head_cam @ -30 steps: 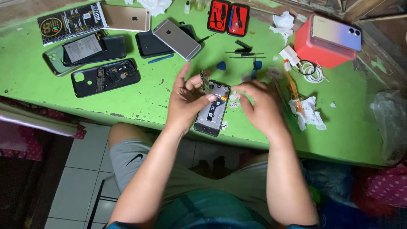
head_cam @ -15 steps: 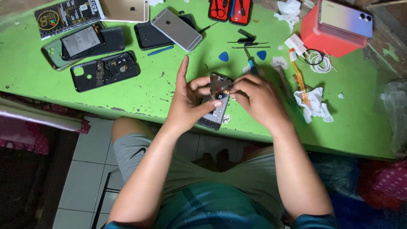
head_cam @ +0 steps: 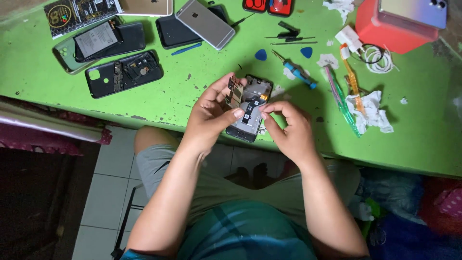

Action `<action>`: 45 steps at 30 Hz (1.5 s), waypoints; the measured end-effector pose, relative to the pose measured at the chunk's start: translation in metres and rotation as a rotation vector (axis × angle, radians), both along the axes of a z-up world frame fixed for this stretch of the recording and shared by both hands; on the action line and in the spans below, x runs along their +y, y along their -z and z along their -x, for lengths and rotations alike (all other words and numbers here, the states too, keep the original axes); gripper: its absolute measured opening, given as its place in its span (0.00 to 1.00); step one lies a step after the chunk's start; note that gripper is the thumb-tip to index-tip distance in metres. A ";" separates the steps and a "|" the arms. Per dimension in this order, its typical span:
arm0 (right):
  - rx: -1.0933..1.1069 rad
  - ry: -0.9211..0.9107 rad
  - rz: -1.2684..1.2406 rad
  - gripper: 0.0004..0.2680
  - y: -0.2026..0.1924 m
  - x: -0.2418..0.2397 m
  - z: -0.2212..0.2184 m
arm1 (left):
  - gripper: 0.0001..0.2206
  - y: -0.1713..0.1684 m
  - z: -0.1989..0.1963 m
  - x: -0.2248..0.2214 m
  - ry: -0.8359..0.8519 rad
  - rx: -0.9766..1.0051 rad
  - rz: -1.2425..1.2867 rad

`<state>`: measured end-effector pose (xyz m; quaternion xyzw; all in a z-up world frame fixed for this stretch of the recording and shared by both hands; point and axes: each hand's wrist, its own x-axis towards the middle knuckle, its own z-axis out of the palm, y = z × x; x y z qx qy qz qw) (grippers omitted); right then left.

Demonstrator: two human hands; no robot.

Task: Cleaning a smartphone chassis and installing the motherboard components.

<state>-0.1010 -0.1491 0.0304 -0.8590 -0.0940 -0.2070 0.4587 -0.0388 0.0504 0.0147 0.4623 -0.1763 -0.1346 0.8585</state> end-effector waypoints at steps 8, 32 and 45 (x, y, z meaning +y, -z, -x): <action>-0.074 0.019 -0.047 0.04 0.009 0.006 -0.001 | 0.24 0.017 0.025 -0.005 -0.113 0.429 0.055; -0.283 -0.084 0.062 0.04 0.010 0.005 0.004 | 0.36 -0.007 0.029 -0.025 -0.321 0.293 -0.107; -0.262 0.018 0.111 0.10 0.011 0.014 0.007 | 0.32 -0.009 0.025 -0.021 -0.128 0.335 -0.026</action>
